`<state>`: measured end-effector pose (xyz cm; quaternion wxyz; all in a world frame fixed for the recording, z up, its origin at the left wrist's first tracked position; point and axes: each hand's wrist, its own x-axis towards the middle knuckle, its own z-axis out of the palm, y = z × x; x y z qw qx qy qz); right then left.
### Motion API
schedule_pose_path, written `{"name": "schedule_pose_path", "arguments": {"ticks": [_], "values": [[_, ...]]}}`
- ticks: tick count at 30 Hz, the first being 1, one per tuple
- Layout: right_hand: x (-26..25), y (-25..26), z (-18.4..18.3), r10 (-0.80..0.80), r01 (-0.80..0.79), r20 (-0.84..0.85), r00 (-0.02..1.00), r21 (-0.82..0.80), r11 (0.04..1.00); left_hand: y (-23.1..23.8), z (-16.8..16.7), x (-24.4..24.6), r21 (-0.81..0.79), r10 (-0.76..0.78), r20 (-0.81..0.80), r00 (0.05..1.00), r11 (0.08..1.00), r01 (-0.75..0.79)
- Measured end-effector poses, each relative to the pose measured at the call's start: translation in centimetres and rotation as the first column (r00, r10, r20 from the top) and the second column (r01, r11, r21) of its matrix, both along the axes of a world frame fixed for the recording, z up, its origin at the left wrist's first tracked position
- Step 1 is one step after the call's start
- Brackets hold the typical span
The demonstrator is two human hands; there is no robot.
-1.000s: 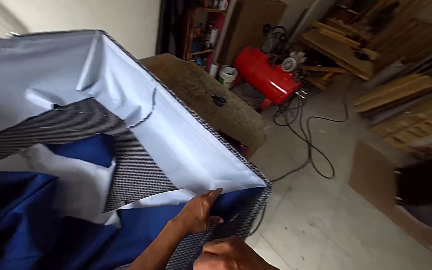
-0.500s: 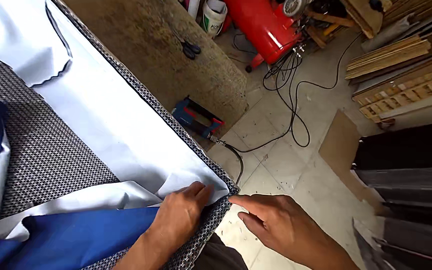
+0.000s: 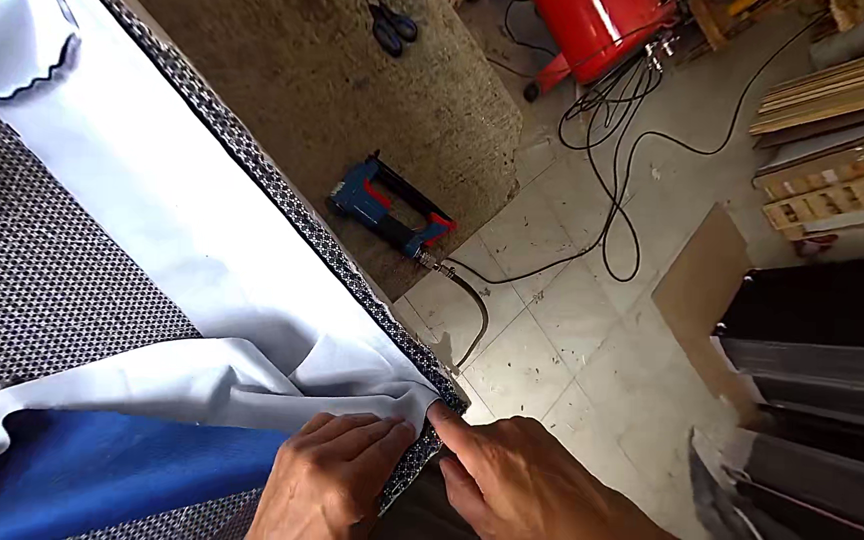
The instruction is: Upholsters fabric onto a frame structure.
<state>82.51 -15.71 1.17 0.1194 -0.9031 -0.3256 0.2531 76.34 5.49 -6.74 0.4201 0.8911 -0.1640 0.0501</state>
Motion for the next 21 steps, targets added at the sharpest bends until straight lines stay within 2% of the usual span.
{"name": "schedule_pose_path", "arguments": {"ticks": [3, 8, 11, 13, 16, 19, 21], "values": [[0.6, -0.4, 0.2, -0.014, 0.019, -0.065, 0.998, 0.076, 0.997, -1.5, 0.8, 0.5, -0.037, 0.015, -0.061, 0.998, 0.999, -0.018], [2.2, -0.6, 0.7, 0.072, -0.06, -0.09, 0.993, 0.123, 0.991, -2.8, 1.9, 1.2, 0.048, 0.063, -0.118, 0.991, 0.997, -0.057], [4.7, -0.4, 0.7, -0.014, 0.018, -0.02, 1.0, 0.255, 0.967, -3.2, 2.3, 1.3, 0.086, 0.054, -0.144, 0.988, 0.995, -0.042], [8.0, 0.4, -0.2, -0.131, 0.086, 0.136, 0.982, 0.295, 0.952, -3.3, 2.3, 1.5, 0.112, 0.04, -0.145, 0.989, 0.993, -0.024], [14.3, 2.7, -6.2, -0.244, 0.191, 0.25, 0.937, 0.218, 0.957, -3.0, 2.3, 1.8, 0.109, -0.008, -0.18, 0.984, 0.994, 0.028], [18.8, 4.9, -14.8, -0.173, 0.177, 0.189, 0.967, -0.003, 0.984, -2.1, 2.3, 2.2, 0.072, -0.061, -0.221, 0.973, 0.994, 0.078], [20.2, 6.3, -18.7, -0.117, 0.134, 0.207, 0.971, -0.073, 0.988, -1.5, 2.0, 2.7, 0.043, -0.082, -0.217, 0.973, 0.995, 0.093]]}}
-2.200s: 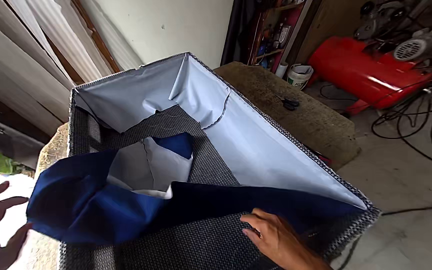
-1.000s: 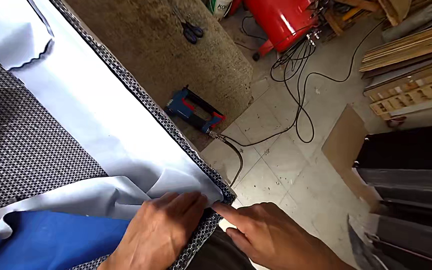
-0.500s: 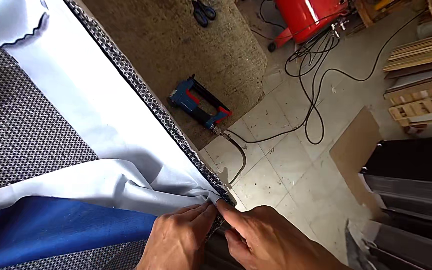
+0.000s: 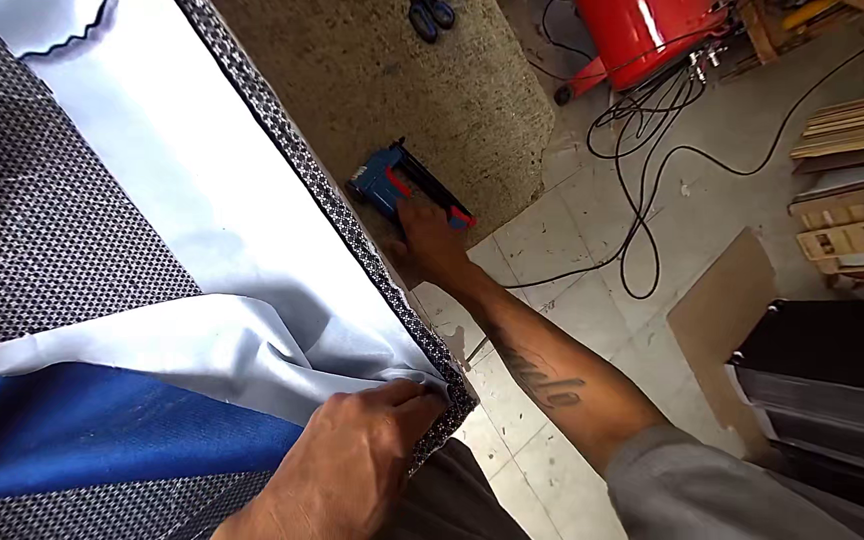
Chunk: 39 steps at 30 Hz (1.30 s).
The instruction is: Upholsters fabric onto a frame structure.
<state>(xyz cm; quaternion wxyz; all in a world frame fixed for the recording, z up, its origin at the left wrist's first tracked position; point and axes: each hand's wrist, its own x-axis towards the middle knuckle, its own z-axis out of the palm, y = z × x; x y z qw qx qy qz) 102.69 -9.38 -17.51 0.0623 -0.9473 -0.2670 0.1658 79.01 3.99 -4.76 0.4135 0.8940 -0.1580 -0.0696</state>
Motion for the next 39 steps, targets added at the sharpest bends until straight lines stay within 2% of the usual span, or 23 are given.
{"name": "schedule_pose_path", "arguments": {"ticks": [2, 4, 6, 8, 10, 13, 17, 20, 23, 25, 27, 31, 35, 39], "values": [[1.0, 1.1, -1.5, 0.015, -0.013, 0.037, 0.999, -0.059, 0.998, 0.5, -0.3, 0.5, -0.027, -0.021, -0.01, 1.0, 0.999, 0.021], [2.3, 1.6, -1.8, -0.014, 0.013, -0.009, 1.0, -0.066, 0.998, 0.7, -0.4, 0.8, -0.038, -0.034, -0.02, 0.999, 0.999, 0.033], [3.6, 1.6, -0.9, 0.01, -0.016, -0.104, 0.995, -0.065, 0.998, 0.8, -0.7, 0.9, -0.057, -0.04, -0.03, 0.999, 0.998, 0.038], [3.7, 1.1, 1.5, 0.07, -0.08, -0.125, 0.99, -0.076, 0.994, 1.2, -0.9, 1.0, -0.102, -0.07, -0.077, 0.995, 0.993, 0.062], [2.1, -0.1, 5.9, 0.097, -0.099, -0.068, 0.993, -0.031, 0.995, 1.8, -1.3, 1.0, -0.174, -0.126, -0.143, 0.982, 0.98, 0.101], [-1.8, -2.3, 15.6, 0.21, -0.209, -0.035, 0.977, 0.03, 0.978, 2.4, -1.9, 1.4, -0.303, -0.201, -0.254, 0.946, 0.945, 0.119], [-6.6, -4.3, 27.9, 0.321, -0.325, -0.104, 0.941, -0.026, 0.945, 2.5, -2.3, 1.8, -0.377, -0.236, -0.285, 0.929, 0.919, 0.118], [-9.1, -3.9, 33.3, 0.215, -0.237, -0.303, 0.928, -0.036, 0.971, 2.5, -2.7, 1.8, -0.407, -0.234, -0.277, 0.932, 0.907, 0.107], [-9.8, -1.6, 33.9, 0.001, -0.081, -0.571, 0.821, -0.114, 0.99, 2.6, -2.5, 1.9, -0.411, -0.235, -0.287, 0.929, 0.906, 0.102], [-9.7, 0.7, 32.9, -0.156, -0.055, -0.679, 0.718, -0.278, 0.959, 2.8, -2.1, 2.0, -0.384, -0.238, -0.318, 0.918, 0.917, 0.105], [-9.7, 3.0, 32.2, -0.278, -0.077, -0.696, 0.662, -0.432, 0.899, 2.9, -1.7, 2.0, -0.375, -0.236, -0.374, 0.897, 0.923, 0.087], [-9.8, 5.9, 31.5, -0.434, -0.082, -0.648, 0.626, -0.608, 0.79, 3.0, -1.3, 1.8, -0.356, -0.23, -0.412, 0.882, 0.931, 0.076], [-9.5, 8.6, 31.2, -0.477, -0.109, -0.61, 0.633, -0.68, 0.725, 2.7, -1.3, 1.6, -0.324, -0.213, -0.379, 0.9, 0.942, 0.086], [-8.9, 10.4, 30.5, -0.517, -0.123, -0.625, 0.585, -0.698, 0.706, 3.9, -1.9, -0.3, -0.316, -0.236, -0.313, 0.92, 0.939, 0.133]]}}
